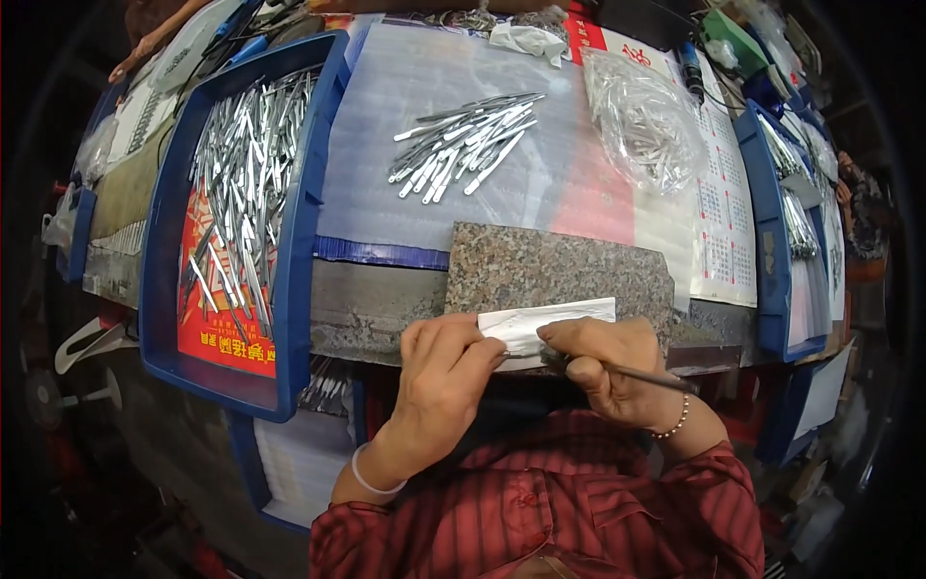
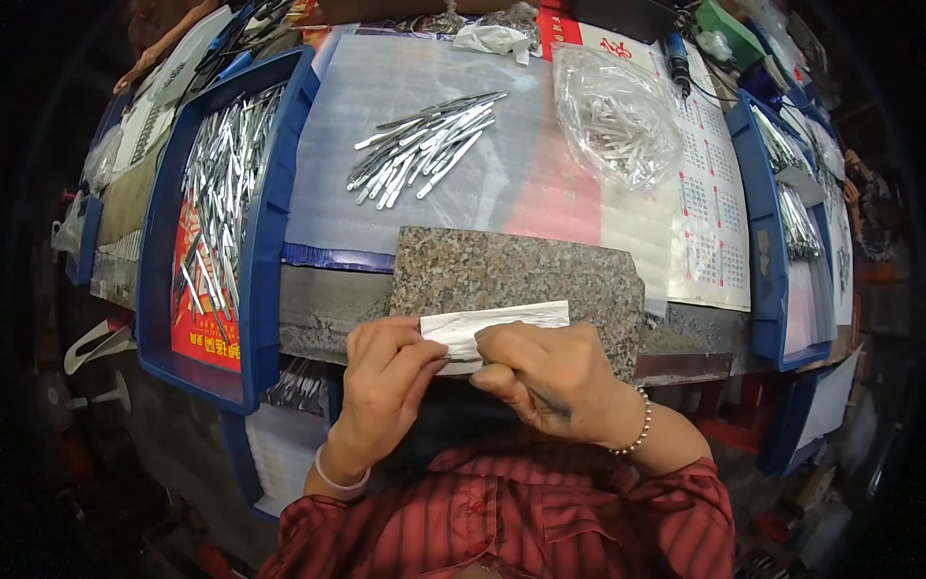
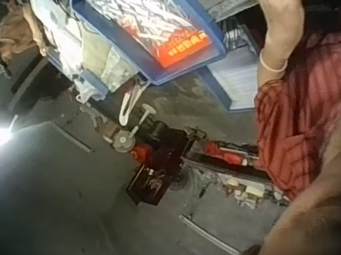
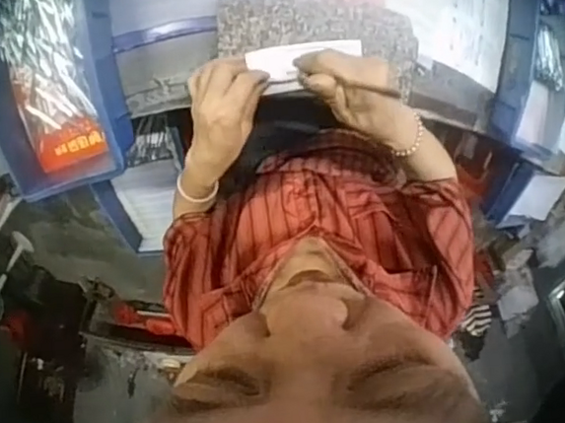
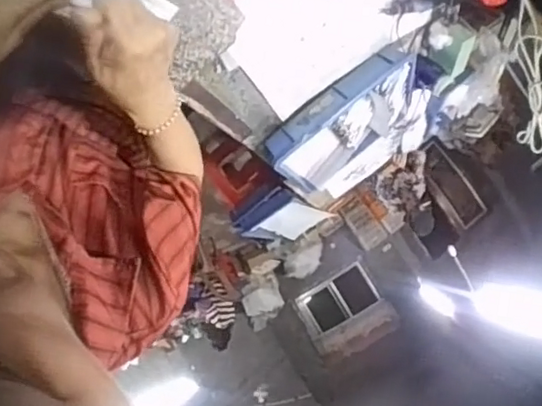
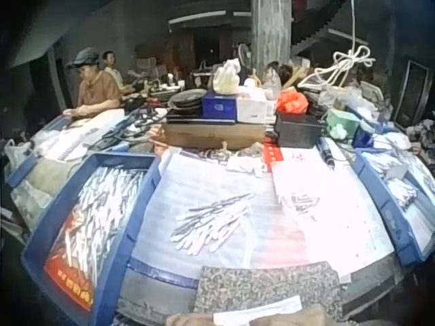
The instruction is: Manually pick and apply adhesive or sealant to small metal components at a workbench.
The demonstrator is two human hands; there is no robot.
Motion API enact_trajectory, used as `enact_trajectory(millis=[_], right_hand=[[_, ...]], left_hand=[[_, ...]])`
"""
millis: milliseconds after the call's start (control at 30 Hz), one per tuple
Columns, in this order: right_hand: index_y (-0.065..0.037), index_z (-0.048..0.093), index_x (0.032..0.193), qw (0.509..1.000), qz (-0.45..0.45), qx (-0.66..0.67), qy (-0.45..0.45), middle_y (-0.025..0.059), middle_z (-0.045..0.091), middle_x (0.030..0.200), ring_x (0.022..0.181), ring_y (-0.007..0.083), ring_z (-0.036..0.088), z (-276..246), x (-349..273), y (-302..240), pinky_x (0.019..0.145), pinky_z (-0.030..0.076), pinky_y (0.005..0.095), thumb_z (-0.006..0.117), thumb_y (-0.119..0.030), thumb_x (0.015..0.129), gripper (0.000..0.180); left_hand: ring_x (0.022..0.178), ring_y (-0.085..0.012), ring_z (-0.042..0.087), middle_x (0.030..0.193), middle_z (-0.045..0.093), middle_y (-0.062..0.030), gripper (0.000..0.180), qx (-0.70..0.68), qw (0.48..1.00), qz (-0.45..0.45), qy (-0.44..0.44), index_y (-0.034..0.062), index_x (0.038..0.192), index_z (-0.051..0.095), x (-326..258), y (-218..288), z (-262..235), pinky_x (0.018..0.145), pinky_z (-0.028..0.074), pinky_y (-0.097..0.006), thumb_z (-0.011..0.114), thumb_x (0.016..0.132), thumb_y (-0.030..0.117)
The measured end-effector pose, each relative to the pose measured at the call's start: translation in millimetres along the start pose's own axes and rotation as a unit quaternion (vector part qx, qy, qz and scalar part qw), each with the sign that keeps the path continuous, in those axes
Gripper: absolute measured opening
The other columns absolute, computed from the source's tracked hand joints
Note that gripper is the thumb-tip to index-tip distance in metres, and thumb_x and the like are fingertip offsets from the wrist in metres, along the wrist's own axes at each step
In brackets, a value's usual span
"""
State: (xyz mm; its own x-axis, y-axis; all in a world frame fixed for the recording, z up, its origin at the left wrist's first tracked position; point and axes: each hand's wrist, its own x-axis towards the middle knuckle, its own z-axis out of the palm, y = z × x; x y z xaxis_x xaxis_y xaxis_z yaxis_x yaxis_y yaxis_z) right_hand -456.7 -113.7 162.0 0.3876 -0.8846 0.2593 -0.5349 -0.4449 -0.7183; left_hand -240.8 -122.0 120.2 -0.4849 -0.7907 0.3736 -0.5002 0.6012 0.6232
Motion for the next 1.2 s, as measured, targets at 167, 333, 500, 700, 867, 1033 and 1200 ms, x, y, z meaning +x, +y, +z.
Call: enact_trajectory(millis=[167, 333, 500, 700, 867, 1033, 1200], right_hand=[[0.002, 0.063, 0.106, 0.976, -0.184, 0.037, 0.109, 0.017, 0.067, 0.089, 0.063, 0.0252, 0.067, -14.5, 11.0, -25.0, 0.052, 0.052, 0.032, 0.071, -0.019, 0.08, 0.034], [-0.007, 0.055, 0.078, 0.998, -0.065, 0.021, -0.015, 0.0085, 0.054, 0.066, 0.054, 0.0265, 0.058, 20.2, 29.4, -8.4, 0.045, 0.043, 0.0376, 0.068, -0.023, 0.087, 0.022], [0.0, 0.062, 0.094, 0.997, -0.047, 0.045, 0.039, 0.0162, 0.066, 0.084, 0.069, 0.0305, 0.068, 0.0, 20.7, -13.4, 0.054, 0.053, 0.0348, 0.067, -0.024, 0.089, 0.026], [-0.001, 0.063, 0.102, 0.997, -0.076, -0.005, -0.021, 0.0186, 0.068, 0.095, 0.074, 0.0303, 0.069, -9.9, 21.6, -31.1, 0.06, 0.055, 0.0343, 0.055, -0.013, 0.093, 0.017], [-0.003, 0.062, 0.096, 0.999, -0.017, 0.04, 0.018, 0.0131, 0.067, 0.084, 0.067, 0.0297, 0.067, -4.7, 11.7, -5.2, 0.053, 0.051, 0.0333, 0.063, -0.022, 0.089, 0.02], [0.002, 0.067, 0.097, 0.967, 0.002, 0.146, 0.208, 0.0219, 0.07, 0.095, 0.08, 0.0335, 0.071, -30.5, -44.1, -7.4, 0.063, 0.058, 0.0354, 0.054, -0.025, 0.095, 0.029], [-0.001, 0.066, 0.093, 0.995, 0.06, 0.024, 0.079, 0.0155, 0.063, 0.077, 0.066, 0.033, 0.064, -24.2, -35.0, 11.1, 0.057, 0.05, 0.0381, 0.058, -0.023, 0.095, 0.023]], left_hand=[[0.094, -0.0335, 0.06, 0.089, 0.058, -0.0107, 0.02, -0.008, 1.0, -0.005, 0.023, 0.0044, 0.092, 0.065, -2.2, -3.2, -7.3, 0.083, 0.046, -0.04, 0.071, 0.074, -0.001], [0.1, -0.0298, 0.058, 0.092, 0.057, -0.0096, 0.023, -0.002, 1.0, -0.009, 0.011, 0.0023, 0.096, 0.062, 3.8, -4.8, -6.2, 0.087, 0.041, -0.042, 0.063, 0.073, 0.002], [0.097, -0.0303, 0.059, 0.091, 0.058, -0.0093, 0.023, 0.01, 1.0, 0.003, 0.003, 0.0044, 0.094, 0.063, -1.9, -5.6, -7.3, 0.084, 0.042, -0.041, 0.067, 0.072, 0.001], [0.094, -0.0309, 0.059, 0.09, 0.057, -0.0098, 0.021, 0.009, 1.0, 0.019, 0.018, 0.0054, 0.093, 0.064, -0.4, -4.5, -5.9, 0.081, 0.042, -0.04, 0.07, 0.073, 0.0], [0.094, -0.0304, 0.059, 0.089, 0.057, -0.0092, 0.021, 0.015, 1.0, 0.0, -0.004, 0.0056, 0.091, 0.064, 3.5, -3.0, -7.2, 0.083, 0.041, -0.039, 0.072, 0.072, 0.0], [0.093, -0.0303, 0.059, 0.088, 0.057, -0.009, 0.02, 0.021, 1.0, 0.002, 0.006, 0.0055, 0.088, 0.064, 3.0, -2.9, -7.6, 0.083, 0.041, -0.039, 0.073, 0.071, 0.0], [0.091, -0.0312, 0.06, 0.086, 0.058, -0.0098, 0.018, 0.034, 0.999, -0.004, -0.002, 0.0047, 0.086, 0.062, 3.7, -1.1, -8.1, 0.082, 0.041, -0.04, 0.071, 0.072, -0.002]])
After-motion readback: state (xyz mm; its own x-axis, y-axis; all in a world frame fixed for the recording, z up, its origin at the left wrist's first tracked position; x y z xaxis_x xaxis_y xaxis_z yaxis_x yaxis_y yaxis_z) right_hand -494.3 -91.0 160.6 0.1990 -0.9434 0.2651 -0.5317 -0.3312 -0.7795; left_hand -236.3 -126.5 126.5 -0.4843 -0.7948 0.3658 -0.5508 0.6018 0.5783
